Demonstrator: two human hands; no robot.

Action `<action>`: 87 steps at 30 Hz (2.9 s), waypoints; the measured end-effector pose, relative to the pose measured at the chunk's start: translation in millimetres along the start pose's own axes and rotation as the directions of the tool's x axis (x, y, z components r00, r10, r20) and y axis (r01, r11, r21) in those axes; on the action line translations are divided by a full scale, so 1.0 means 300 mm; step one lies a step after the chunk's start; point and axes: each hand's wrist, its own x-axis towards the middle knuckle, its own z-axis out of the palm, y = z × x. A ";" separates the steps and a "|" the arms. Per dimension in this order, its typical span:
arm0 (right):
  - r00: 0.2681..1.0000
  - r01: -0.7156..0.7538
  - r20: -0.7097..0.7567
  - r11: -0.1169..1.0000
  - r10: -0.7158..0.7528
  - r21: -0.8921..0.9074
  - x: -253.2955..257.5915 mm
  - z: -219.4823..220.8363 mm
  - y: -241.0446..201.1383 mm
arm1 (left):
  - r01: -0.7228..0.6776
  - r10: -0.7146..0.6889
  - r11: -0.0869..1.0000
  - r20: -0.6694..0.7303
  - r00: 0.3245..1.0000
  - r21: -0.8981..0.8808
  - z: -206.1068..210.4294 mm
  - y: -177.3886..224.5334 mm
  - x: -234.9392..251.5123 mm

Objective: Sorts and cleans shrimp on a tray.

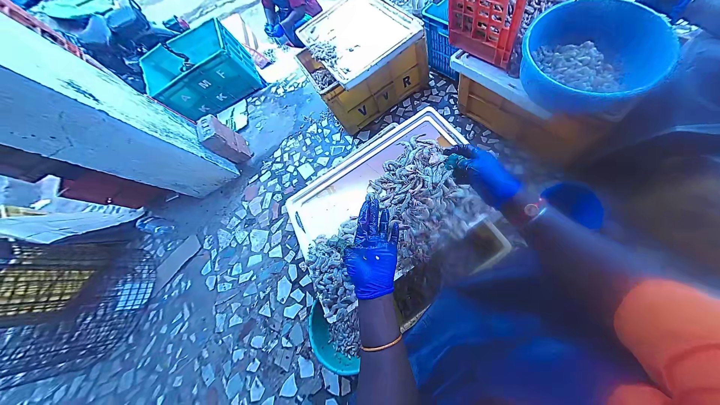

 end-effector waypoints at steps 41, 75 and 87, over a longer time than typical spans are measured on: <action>0.861 0.356 0.476 0.458 0.177 -0.814 0.000 0.038 0.070 | -0.124 0.070 -0.525 0.187 0.980 0.842 0.116 -0.218 0.113; 0.814 0.525 0.566 0.577 -0.127 -0.626 -0.074 0.042 0.099 | 0.091 0.055 0.219 -0.105 0.993 0.971 0.127 -0.245 0.051; 0.915 0.047 0.403 0.980 0.035 -0.192 -0.147 0.039 0.066 | 0.236 0.009 -0.401 -0.254 0.967 0.885 0.169 -0.184 0.046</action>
